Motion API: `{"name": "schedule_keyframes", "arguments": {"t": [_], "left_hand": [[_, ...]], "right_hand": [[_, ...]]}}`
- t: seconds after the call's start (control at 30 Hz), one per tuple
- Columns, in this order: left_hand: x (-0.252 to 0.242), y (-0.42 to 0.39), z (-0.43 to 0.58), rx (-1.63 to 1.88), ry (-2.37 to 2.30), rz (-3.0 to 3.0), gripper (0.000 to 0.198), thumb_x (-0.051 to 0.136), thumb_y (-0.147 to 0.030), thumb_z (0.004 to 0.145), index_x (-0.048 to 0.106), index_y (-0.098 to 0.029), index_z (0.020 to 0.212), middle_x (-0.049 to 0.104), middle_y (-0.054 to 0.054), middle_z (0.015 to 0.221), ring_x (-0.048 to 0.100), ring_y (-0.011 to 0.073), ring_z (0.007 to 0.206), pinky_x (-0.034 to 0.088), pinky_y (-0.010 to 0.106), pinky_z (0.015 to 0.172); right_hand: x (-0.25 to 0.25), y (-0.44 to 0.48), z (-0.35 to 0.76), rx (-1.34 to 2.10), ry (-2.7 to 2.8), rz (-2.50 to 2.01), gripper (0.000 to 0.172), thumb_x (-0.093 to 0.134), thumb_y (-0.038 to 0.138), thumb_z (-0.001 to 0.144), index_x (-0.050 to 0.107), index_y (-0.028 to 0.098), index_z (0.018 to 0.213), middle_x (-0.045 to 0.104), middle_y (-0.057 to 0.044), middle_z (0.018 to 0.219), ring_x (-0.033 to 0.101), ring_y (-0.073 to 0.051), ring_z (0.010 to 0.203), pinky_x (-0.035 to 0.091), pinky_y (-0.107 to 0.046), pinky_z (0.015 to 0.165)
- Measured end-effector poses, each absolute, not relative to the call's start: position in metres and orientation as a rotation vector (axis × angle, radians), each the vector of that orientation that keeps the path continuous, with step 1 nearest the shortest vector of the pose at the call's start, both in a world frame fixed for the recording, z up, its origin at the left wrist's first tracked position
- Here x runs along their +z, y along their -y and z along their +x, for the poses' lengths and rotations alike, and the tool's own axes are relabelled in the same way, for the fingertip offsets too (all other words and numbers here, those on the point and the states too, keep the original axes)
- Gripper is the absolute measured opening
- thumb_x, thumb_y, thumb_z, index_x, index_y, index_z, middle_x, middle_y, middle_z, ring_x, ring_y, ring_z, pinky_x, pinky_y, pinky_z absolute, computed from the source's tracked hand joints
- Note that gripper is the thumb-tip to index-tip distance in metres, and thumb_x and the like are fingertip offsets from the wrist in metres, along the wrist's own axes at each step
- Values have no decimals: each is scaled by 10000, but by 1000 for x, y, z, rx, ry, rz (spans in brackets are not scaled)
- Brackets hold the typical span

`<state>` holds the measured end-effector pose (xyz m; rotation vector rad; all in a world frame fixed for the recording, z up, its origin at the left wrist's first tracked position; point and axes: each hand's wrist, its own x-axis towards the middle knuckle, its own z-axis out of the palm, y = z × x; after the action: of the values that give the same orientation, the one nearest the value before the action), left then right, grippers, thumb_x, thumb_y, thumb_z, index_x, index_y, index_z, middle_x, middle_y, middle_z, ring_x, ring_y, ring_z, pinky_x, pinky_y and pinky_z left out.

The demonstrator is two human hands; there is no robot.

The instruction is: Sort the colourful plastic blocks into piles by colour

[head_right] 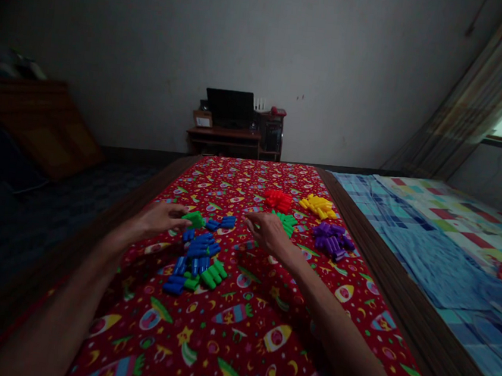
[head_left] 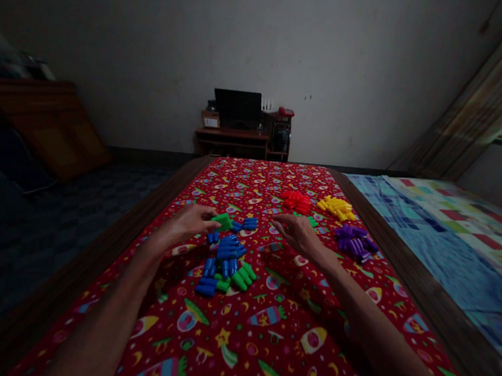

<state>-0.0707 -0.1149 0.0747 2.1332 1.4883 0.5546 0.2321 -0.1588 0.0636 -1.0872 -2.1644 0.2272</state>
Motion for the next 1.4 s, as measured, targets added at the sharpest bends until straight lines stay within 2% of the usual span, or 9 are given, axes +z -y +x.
{"name": "schedule_keyframes", "arguments": {"t": [0.13,0.3,0.43,0.6,0.7,1.0,1.1,1.2,1.4], "left_hand": [[78,142,-20,587,-1299,2204,287,586,-427,721,684,-181,832,701,15,775,635,186,723,481,257,650],[72,152,-11,355,-1306,2407,442,628,-409,758,631,-196,1145,671,71,1158,618,238,1053,472,307,910],[70,144,-35,-33,-1423,2479,518,700,-356,703,607,-191,1186,622,95,1235,575,267,1146,447,326,971],[75,140,-46,-161,-1447,2465,515,607,-197,753,539,-176,1263,576,87,1319,539,208,1197,402,287,1020],[73,140,-46,-163,-1484,2516,500,617,-181,726,570,-189,1224,587,79,1294,523,222,1201,390,290,1024],[61,132,-43,162,-1525,2455,186,603,-260,737,657,-213,908,706,45,930,642,225,890,466,282,788],[64,131,-32,530,-1478,2287,240,648,-349,711,659,-200,898,705,33,846,655,218,822,484,289,742],[62,137,-11,777,-1325,1973,341,658,-410,698,627,-177,945,699,29,808,665,203,758,515,291,673],[67,151,3,688,-1241,1969,330,553,-425,806,626,-176,1011,708,41,828,677,202,762,521,296,692]], "right_hand": [[57,170,209,428,2190,-909,382,498,360,931,578,152,1241,711,-81,922,597,-120,671,384,-198,608],[61,162,224,269,2250,-1125,246,499,248,914,691,136,1020,658,-44,666,524,-108,555,317,-205,560],[65,145,262,157,2260,-1404,207,532,212,860,711,133,926,663,-64,703,525,-129,598,309,-224,577],[55,134,290,74,2263,-1642,209,525,153,791,714,136,879,676,-88,768,552,-166,684,338,-242,614],[52,136,287,-24,2222,-1540,225,503,167,811,695,134,924,681,-116,860,555,-183,762,364,-255,673],[58,164,228,36,2410,-1193,277,401,158,908,632,145,755,583,-45,665,422,-118,575,274,-250,576],[52,175,211,175,2381,-1008,240,439,240,932,653,147,987,636,-57,756,496,-132,636,320,-240,611],[48,181,198,383,2278,-903,376,488,353,932,563,145,1237,671,-52,829,536,-133,666,358,-228,630],[51,161,213,362,2189,-1148,250,549,287,883,683,124,1017,684,-43,768,536,-116,601,342,-209,583]]}}
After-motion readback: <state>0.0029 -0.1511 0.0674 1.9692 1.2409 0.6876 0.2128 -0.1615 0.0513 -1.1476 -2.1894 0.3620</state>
